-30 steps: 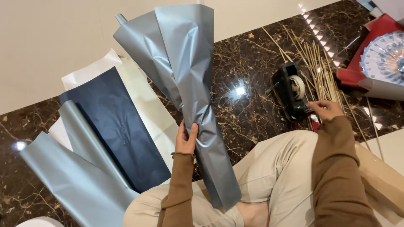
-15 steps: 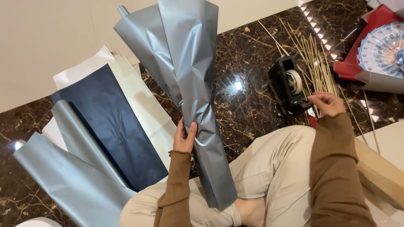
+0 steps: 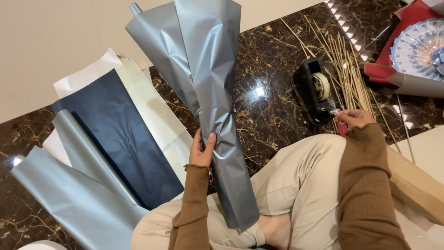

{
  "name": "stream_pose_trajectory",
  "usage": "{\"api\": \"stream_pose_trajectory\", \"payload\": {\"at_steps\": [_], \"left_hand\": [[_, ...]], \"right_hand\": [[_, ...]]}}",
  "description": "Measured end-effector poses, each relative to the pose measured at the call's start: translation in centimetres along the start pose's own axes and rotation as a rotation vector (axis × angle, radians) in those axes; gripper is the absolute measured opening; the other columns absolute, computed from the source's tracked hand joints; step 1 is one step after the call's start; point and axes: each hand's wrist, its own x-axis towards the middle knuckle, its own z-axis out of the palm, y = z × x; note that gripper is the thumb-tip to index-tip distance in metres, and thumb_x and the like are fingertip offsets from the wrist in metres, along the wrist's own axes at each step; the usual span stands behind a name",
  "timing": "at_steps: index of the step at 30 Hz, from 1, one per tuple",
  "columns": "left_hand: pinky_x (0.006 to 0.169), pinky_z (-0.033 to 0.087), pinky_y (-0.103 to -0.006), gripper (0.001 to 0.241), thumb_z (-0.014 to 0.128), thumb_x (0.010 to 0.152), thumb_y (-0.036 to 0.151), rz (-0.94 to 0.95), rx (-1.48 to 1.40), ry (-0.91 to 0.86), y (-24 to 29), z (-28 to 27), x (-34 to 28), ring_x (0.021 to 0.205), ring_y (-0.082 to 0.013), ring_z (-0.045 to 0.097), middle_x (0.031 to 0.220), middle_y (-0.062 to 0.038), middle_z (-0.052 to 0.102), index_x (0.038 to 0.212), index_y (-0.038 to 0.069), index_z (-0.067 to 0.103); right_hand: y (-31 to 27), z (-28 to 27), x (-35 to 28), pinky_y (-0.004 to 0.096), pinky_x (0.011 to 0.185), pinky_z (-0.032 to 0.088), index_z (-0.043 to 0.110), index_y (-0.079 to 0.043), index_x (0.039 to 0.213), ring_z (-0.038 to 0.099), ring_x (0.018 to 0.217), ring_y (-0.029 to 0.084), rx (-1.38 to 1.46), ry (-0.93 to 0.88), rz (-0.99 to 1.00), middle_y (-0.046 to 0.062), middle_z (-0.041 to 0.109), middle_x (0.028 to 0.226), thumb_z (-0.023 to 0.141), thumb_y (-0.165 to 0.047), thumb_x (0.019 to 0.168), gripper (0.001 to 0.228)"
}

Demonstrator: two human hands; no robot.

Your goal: Wrapping a money bouquet with decorative paper

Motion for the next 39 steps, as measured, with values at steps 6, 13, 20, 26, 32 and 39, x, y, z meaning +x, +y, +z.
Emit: {"api": "stream_pose_trajectory", "payload": {"at_steps": [6, 13, 20, 26, 32, 39], "left_hand": [[0.111, 0.049, -0.0298, 0.069, 0.064, 0.09, 0.04, -0.047, 0.029, 0.008, 1.2, 0.3, -0.3, 0.129, -0.0181, 0.06, 0.141, -0.009, 0.063, 0.148, 0.006, 0.048], [0.107, 0.051, -0.0302, 0.067, 0.063, 0.09, 0.042, -0.045, 0.028, -0.013, 1.2, 0.4, -0.5, 0.125, -0.0183, 0.061, 0.138, -0.008, 0.065, 0.146, 0.007, 0.051], [0.108, 0.051, -0.0317, 0.071, 0.064, 0.087, 0.046, -0.067, 0.049, -0.028, 1.6, 0.7, -0.7, 0.127, -0.02, 0.061, 0.139, -0.009, 0.064, 0.146, 0.009, 0.051], [0.112, 0.049, -0.0351, 0.081, 0.065, 0.085, 0.049, -0.034, 0.071, -0.052, 0.8, 0.5, -0.6, 0.135, -0.0233, 0.056, 0.149, -0.01, 0.056, 0.153, 0.01, 0.043], [0.114, 0.048, -0.036, 0.081, 0.064, 0.086, 0.051, 0.009, 0.139, -0.049, 0.2, 0.5, -0.4, 0.138, -0.0238, 0.053, 0.151, -0.01, 0.054, 0.153, 0.01, 0.043], [0.108, 0.053, -0.0367, 0.08, 0.065, 0.085, 0.052, 0.015, 0.166, -0.039, 1.5, 1.2, -1.0, 0.129, -0.0238, 0.061, 0.144, -0.011, 0.061, 0.151, 0.012, 0.045]], "right_hand": [[-0.8, 0.0, -0.7, 0.03, 0.057, 0.048, 0.077, -0.008, 0.109, 0.06, 0.072, 0.012, 0.02, 0.006, 0.02, 0.006, 0.074, 0.091, 0.073, -0.031, 0.1, 0.025], [2.3, 0.2, 1.9, 0.034, 0.061, 0.046, 0.075, -0.008, 0.106, 0.053, 0.069, 0.016, 0.007, 0.037, 0.04, 0.004, 0.066, 0.083, 0.076, -0.033, 0.096, 0.027], [4.3, 0.3, 4.1, 0.034, 0.084, 0.054, 0.076, 0.002, 0.106, 0.07, 0.083, 0.021, -0.04, 0.015, -0.088, 0.016, 0.076, 0.092, 0.074, -0.025, 0.1, 0.027], [5.7, 0.2, 5.3, 0.032, 0.079, 0.053, 0.077, 0.0, 0.102, 0.069, 0.079, 0.018, -0.108, 0.064, -0.15, 0.015, 0.076, 0.088, 0.077, -0.026, 0.097, 0.027], [7.6, 0.0, 7.8, 0.035, 0.089, 0.052, 0.083, -0.007, 0.092, 0.071, 0.085, 0.026, -0.504, 0.053, 0.022, 0.013, 0.081, 0.088, 0.074, -0.039, 0.088, 0.033], [-5.9, 1.0, -2.9, 0.042, 0.079, 0.052, 0.081, -0.024, 0.107, 0.071, 0.084, 0.027, -0.575, 0.325, -0.283, 0.008, 0.077, 0.086, 0.071, -0.045, 0.093, 0.027]]}}
